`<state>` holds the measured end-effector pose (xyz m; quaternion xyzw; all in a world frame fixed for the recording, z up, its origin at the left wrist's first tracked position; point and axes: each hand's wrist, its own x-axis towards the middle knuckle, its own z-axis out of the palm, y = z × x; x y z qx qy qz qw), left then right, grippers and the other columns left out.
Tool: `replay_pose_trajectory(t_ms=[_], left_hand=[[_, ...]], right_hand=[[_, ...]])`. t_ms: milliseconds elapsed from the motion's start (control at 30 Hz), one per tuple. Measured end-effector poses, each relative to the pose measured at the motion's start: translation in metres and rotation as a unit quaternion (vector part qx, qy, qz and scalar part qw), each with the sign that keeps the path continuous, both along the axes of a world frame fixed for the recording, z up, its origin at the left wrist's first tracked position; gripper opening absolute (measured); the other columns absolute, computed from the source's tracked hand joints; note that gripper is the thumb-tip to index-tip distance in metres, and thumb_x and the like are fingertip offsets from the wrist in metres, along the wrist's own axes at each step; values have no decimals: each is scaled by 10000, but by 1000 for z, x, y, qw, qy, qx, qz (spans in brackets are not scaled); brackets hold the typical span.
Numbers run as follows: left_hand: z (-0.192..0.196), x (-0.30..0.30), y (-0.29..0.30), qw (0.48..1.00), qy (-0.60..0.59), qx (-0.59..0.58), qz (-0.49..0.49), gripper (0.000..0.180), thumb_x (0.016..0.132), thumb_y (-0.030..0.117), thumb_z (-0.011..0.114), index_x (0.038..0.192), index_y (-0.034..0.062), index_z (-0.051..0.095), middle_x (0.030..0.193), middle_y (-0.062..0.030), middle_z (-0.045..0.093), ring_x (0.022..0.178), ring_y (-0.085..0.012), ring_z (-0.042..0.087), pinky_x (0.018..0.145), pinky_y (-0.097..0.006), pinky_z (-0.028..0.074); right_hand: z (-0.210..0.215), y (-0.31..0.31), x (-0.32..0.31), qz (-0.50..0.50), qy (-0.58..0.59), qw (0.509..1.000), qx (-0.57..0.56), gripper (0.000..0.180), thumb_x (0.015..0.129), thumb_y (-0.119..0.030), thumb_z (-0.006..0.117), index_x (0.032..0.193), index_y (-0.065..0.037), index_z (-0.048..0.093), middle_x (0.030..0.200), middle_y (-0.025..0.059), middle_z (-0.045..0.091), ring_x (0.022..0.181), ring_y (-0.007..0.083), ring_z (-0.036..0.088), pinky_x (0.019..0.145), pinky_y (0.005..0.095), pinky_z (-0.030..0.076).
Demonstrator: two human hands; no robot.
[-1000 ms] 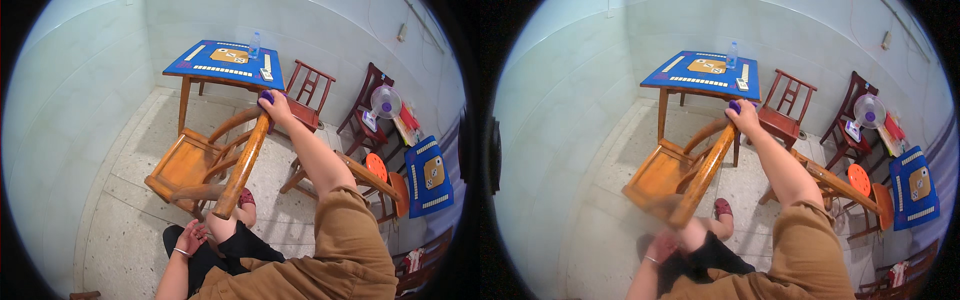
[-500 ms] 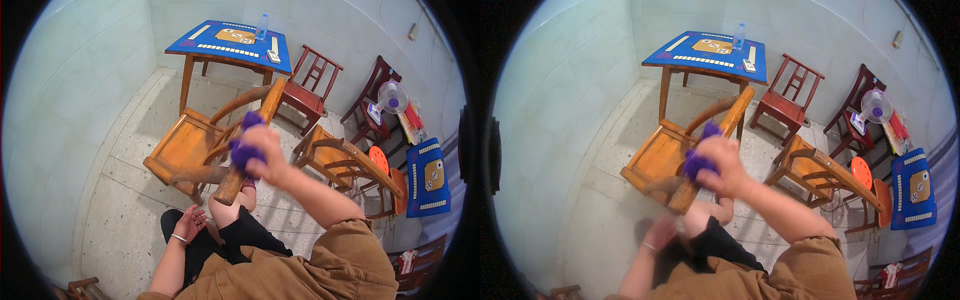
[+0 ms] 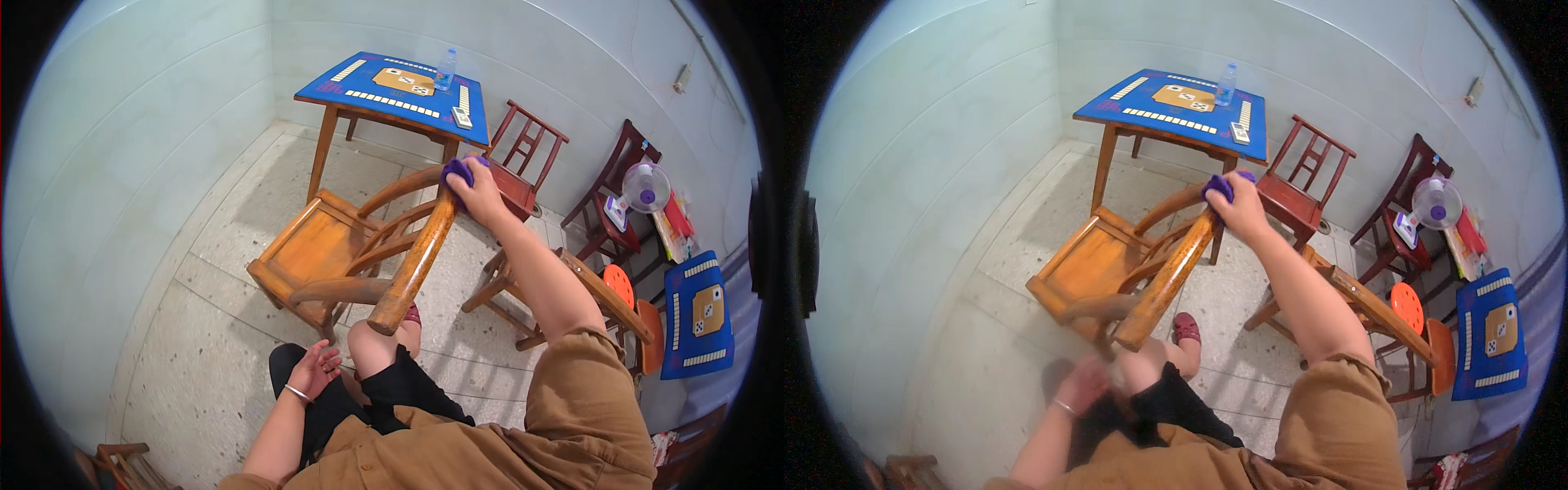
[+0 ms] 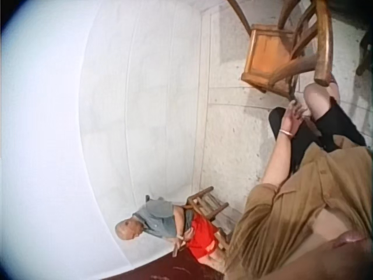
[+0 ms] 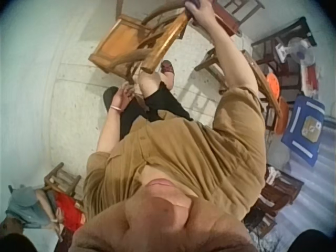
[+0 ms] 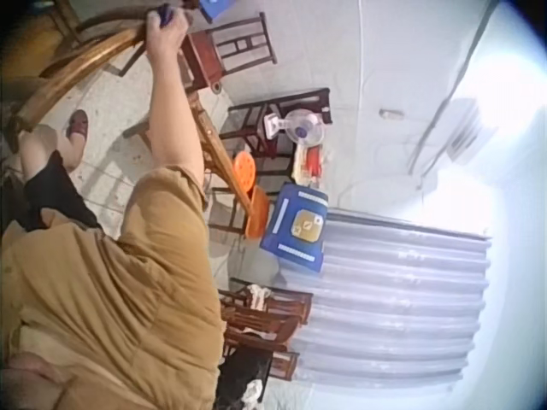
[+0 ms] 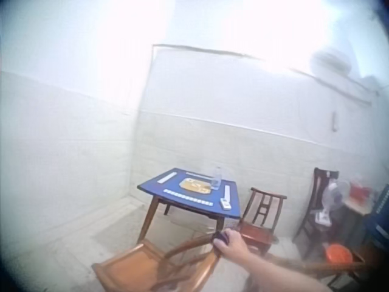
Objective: The person cleans wooden chairs by turning them around and wiping their legs, rungs, seats, and backrests with a cloth.
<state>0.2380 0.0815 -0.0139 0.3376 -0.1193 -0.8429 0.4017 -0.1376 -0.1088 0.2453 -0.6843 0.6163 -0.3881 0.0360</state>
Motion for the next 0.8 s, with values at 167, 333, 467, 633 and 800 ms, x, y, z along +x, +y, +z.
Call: replay_pose_trajectory(t_ms=[167, 333, 467, 633, 800], left_hand=[[-9, -1, -3, 1000, 10, 16, 2, 469, 878, 394, 593, 1243, 150, 426, 1115, -94, 562, 1001, -236, 559, 857, -384, 446], [0, -2, -4, 1000, 4, 23, -3, 457, 887, 387, 580, 1249, 153, 428, 1129, -93, 559, 1010, -237, 556, 866, -384, 440], [16, -1, -6, 1000, 11, 30, 2, 438, 885, 381, 584, 1236, 157, 447, 1143, -99, 556, 1014, -242, 556, 868, -389, 438], [7, -1, -14, 999, 29, 42, 0, 431, 877, 373, 599, 1227, 165, 457, 1134, -99, 563, 1025, -249, 553, 868, -398, 436], [8, 0, -10, 998, 50, 35, 4, 419, 871, 368, 607, 1214, 166, 474, 1134, -93, 562, 1035, -249, 548, 866, -401, 436]], right_hand=[[-9, 104, 72, 182, 6, 980, -74, 404, 679, -277, 711, 1004, -83, 567, 1076, 114, 563, 1060, 310, 488, 916, 415, 346], [1, 158, 111, 333, 56, 940, -51, 460, 670, -311, 719, 1055, -105, 573, 1067, 98, 562, 1082, 286, 488, 958, 409, 284], [-17, 97, 68, 237, 16, 967, -91, 421, 730, -306, 679, 1072, -86, 572, 1065, 116, 567, 1071, 287, 494, 957, 412, 302], [-33, -8, -18, 52, -55, 989, -130, 375, 848, -299, 601, 1096, -23, 548, 1027, 182, 593, 970, 339, 567, 856, 396, 438], [-20, -58, -51, 2, -59, 998, -24, 407, 849, -340, 598, 1103, -26, 542, 990, 211, 616, 945, 341, 593, 836, 391, 447]])
